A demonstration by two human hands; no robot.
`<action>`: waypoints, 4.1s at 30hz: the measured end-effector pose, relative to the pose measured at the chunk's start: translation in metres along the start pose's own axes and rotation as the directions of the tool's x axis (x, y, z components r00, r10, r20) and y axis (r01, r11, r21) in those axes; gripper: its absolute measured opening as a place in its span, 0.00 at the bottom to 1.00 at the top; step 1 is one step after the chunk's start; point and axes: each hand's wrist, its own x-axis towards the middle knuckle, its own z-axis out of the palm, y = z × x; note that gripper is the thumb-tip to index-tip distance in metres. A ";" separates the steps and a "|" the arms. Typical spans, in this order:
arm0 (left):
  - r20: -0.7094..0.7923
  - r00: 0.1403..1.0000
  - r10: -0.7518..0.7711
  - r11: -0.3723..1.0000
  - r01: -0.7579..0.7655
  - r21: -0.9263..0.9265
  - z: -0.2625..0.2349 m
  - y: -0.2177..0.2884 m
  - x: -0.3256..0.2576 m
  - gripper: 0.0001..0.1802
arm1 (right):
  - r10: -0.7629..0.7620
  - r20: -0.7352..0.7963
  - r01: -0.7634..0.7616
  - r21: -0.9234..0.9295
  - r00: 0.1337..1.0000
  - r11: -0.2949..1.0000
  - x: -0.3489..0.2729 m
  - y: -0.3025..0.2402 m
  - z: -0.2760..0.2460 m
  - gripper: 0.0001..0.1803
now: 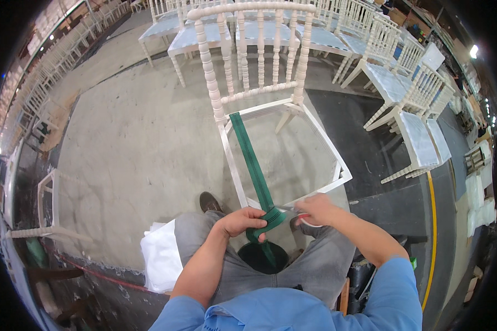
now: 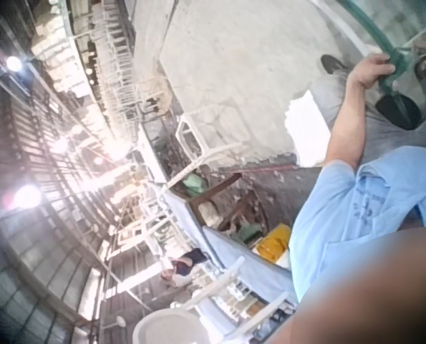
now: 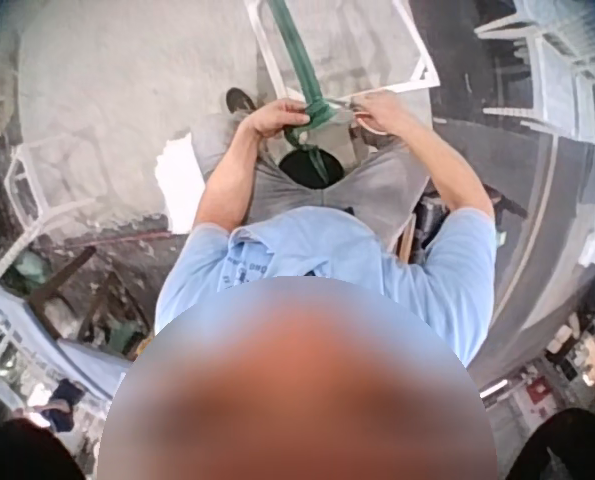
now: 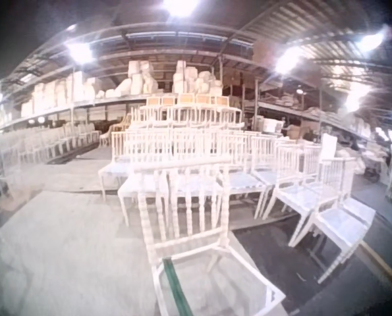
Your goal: The person sits on the floor and attaches green straps to the seat frame of a white wooden chair. They position each strap, secure it with a staple gun, and trim excess material with scissors. The process is repeated for multiple straps across the seat.
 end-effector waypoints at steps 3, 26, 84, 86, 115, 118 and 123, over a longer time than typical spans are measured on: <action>-0.053 0.998 -0.024 0.998 0.027 0.050 0.008 -0.012 0.002 0.14 | 0.331 -0.266 -0.307 0.127 0.906 0.943 -0.059 0.001 -0.035 0.29; -0.382 0.870 0.312 -0.106 0.431 0.896 0.065 -0.043 0.138 0.12 | 0.973 -0.149 -0.964 0.224 -0.179 -0.143 -0.455 -0.255 0.123 0.23; -0.614 0.706 0.353 0.919 -0.384 0.086 0.135 0.047 0.034 0.14 | 0.342 0.096 -0.127 0.990 0.935 0.069 -0.071 -0.087 -0.002 0.20; -0.565 0.752 0.340 0.939 -0.307 0.156 0.150 0.024 0.051 0.14 | 0.537 0.044 0.053 0.985 0.842 -0.165 -0.064 -0.073 -0.022 0.17; -0.590 0.711 0.382 0.922 -0.253 0.291 0.131 0.042 0.056 0.07 | 0.518 -0.568 0.058 0.708 0.640 0.704 -0.027 -0.073 -0.081 0.09; -0.445 0.429 0.786 0.514 -0.055 0.856 0.151 0.063 0.067 0.08 | 0.519 -0.538 -0.018 0.682 0.665 0.731 -0.028 -0.060 -0.077 0.10; -0.226 0.565 0.793 0.261 0.019 0.965 0.124 0.074 0.070 0.09 | 0.483 -0.531 -0.014 0.663 0.696 0.749 -0.012 -0.040 -0.071 0.12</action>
